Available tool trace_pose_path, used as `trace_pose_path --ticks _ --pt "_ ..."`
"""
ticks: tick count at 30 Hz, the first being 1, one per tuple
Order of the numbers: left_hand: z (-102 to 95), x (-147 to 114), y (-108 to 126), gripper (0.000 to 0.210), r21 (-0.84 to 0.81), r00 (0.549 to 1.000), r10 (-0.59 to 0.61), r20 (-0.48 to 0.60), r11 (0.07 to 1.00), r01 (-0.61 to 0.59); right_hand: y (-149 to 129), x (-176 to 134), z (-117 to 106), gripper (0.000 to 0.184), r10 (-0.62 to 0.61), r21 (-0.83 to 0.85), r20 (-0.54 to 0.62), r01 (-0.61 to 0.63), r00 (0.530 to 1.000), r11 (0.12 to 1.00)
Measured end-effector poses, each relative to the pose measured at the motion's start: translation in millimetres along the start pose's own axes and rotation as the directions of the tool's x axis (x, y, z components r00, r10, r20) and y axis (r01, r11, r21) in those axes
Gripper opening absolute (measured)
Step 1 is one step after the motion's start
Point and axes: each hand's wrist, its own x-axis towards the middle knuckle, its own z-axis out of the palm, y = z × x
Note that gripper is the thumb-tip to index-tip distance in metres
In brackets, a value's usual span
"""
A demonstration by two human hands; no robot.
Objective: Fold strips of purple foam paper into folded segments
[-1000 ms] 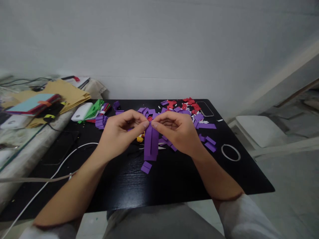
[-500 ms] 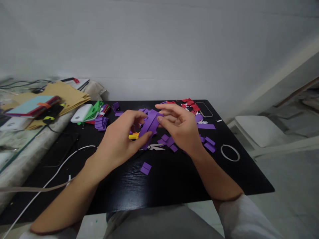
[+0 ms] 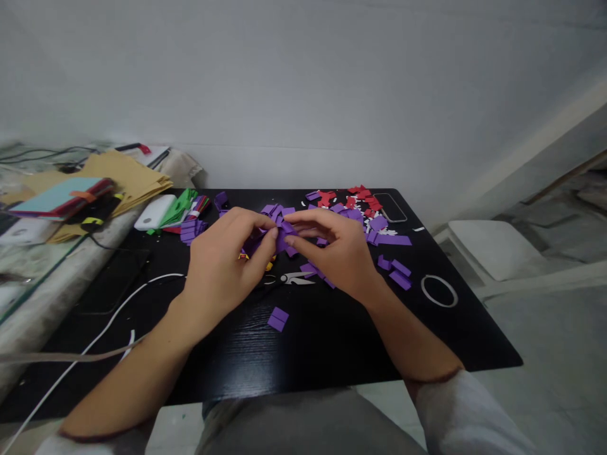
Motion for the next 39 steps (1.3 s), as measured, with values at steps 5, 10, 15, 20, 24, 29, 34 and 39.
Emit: trace_pose_path --ticks 5,10,15,20,24,29,34,39 --pt "-1.1 0 3 0.006 -0.005 0.999 -0.03 -0.039 1.0 0.03 0 -2 2 0.02 -0.099 -0.156 -0.031 0.093 0.995 0.983" --pt "-3.6 1 8 0.006 -0.029 0.997 -0.055 -0.051 0.998 0.054 -3 -3 4 0.015 -0.216 -0.322 -0.045 0.191 0.975 0.927" --pt "-12.9 0 11 0.006 -0.217 0.991 -0.127 0.032 0.967 0.131 -2 -2 3 0.017 -0.264 -0.342 -0.046 0.233 0.963 0.91" --pt "-27.4 4 -1 0.024 -0.349 0.99 0.121 0.068 0.933 -0.09 -5 1 -4 0.015 -0.159 -0.232 0.017 0.158 0.987 0.96" --pt "-33.2 10 -11 0.04 -0.233 0.935 0.279 0.218 0.945 -0.228 -8 1 -9 0.013 -0.08 -0.11 0.106 0.091 0.991 0.99" --pt "-32.4 13 -14 0.03 -0.161 0.9 0.335 0.279 0.94 -0.301 -10 -1 -11 0.015 0.02 0.052 0.15 -0.028 0.988 0.998" --pt "-27.8 13 -15 0.02 -0.19 0.913 0.287 0.29 0.952 -0.239 -14 -3 -11 0.015 0.039 0.059 0.176 -0.05 0.984 0.997" --pt "-22.1 11 -15 0.015 -0.184 0.936 0.225 0.271 0.967 -0.179 -14 -4 -12 0.011 0.039 0.074 0.143 -0.05 0.989 0.996"
